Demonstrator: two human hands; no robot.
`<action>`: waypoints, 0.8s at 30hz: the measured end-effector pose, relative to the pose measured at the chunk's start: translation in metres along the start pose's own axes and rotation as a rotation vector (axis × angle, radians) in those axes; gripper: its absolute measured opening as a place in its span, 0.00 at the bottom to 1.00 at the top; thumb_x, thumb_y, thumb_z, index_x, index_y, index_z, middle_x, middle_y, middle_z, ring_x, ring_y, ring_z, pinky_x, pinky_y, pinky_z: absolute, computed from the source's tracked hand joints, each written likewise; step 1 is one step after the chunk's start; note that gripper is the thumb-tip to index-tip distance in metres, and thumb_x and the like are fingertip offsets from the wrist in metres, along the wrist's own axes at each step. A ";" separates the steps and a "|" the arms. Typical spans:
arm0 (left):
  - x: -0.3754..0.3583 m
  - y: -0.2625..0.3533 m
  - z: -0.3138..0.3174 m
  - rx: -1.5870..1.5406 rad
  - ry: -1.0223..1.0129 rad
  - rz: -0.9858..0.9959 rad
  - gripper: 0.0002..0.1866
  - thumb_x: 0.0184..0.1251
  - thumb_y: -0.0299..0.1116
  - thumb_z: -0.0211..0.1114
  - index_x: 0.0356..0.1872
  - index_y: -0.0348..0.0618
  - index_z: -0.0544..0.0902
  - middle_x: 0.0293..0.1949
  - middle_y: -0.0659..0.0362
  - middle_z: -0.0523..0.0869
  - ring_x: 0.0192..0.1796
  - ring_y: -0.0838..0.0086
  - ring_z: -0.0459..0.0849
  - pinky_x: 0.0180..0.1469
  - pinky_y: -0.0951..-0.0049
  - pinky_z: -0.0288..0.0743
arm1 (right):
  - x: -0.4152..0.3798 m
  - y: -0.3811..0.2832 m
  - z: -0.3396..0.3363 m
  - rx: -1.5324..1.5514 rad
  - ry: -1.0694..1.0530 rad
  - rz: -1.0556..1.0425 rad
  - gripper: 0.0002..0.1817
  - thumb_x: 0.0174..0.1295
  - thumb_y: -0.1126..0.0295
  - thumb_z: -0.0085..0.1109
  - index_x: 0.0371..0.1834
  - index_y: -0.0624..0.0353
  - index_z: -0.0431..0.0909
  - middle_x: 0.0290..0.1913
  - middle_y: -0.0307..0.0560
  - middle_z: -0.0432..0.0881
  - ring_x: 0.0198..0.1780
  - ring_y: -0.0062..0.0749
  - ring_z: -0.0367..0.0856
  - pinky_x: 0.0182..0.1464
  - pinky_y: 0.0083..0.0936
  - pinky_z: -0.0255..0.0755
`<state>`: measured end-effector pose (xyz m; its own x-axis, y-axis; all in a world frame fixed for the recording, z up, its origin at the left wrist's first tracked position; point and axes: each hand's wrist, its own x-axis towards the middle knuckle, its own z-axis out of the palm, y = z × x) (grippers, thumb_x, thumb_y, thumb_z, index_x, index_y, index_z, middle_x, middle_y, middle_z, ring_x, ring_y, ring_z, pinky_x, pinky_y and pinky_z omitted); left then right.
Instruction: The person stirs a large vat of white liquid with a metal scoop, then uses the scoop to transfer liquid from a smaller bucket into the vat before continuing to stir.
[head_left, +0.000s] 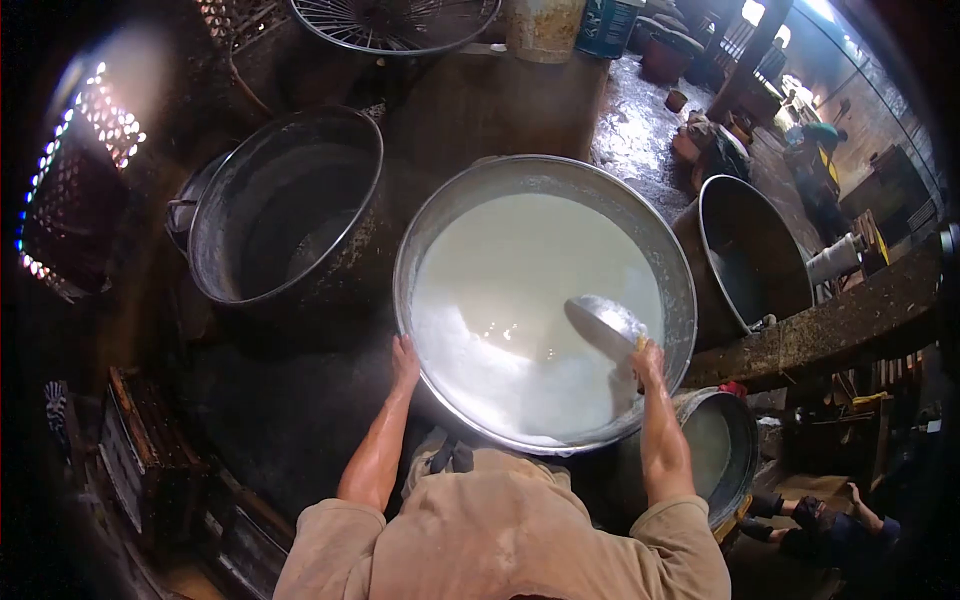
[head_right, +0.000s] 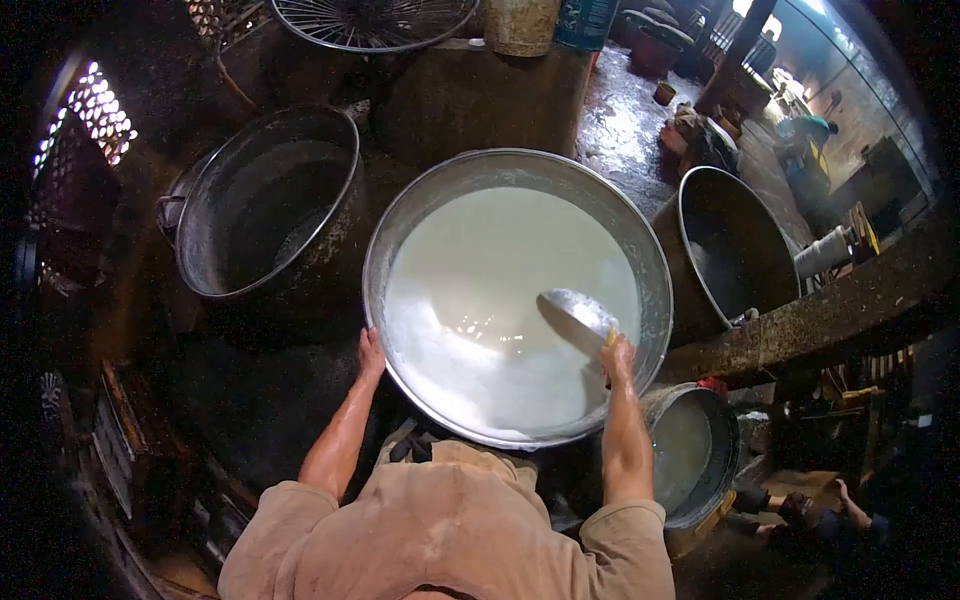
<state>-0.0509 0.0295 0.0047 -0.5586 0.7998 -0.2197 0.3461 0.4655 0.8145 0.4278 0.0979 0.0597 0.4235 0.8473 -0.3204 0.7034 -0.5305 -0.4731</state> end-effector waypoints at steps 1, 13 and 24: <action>0.001 -0.002 0.002 -0.047 0.034 0.033 0.33 0.70 0.49 0.41 0.59 0.23 0.61 0.56 0.31 0.67 0.60 0.45 0.66 0.63 0.60 0.59 | -0.006 -0.001 0.009 -0.003 0.000 -0.004 0.14 0.45 0.72 0.54 0.36 0.67 0.75 0.28 0.60 0.81 0.28 0.47 0.82 0.30 0.37 0.76; 0.031 0.011 -0.010 -0.209 0.000 0.060 0.26 0.63 0.46 0.46 0.51 0.31 0.71 0.45 0.40 0.78 0.48 0.47 0.75 0.50 0.60 0.67 | -0.097 -0.030 0.119 0.206 -0.139 0.008 0.13 0.43 0.73 0.55 0.35 0.65 0.74 0.19 0.51 0.78 0.16 0.35 0.78 0.16 0.30 0.73; 0.082 0.016 0.006 -0.137 -0.078 0.043 0.26 0.69 0.46 0.42 0.53 0.30 0.69 0.51 0.37 0.74 0.55 0.46 0.71 0.55 0.57 0.63 | -0.176 -0.103 0.147 0.293 -0.299 0.036 0.17 0.42 0.74 0.57 0.38 0.67 0.72 0.20 0.51 0.77 0.17 0.32 0.77 0.18 0.29 0.75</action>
<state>-0.0870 0.1046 -0.0033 -0.4834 0.8475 -0.2193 0.2599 0.3782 0.8885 0.1970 -0.0003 0.0442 0.2300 0.8064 -0.5449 0.4806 -0.5810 -0.6569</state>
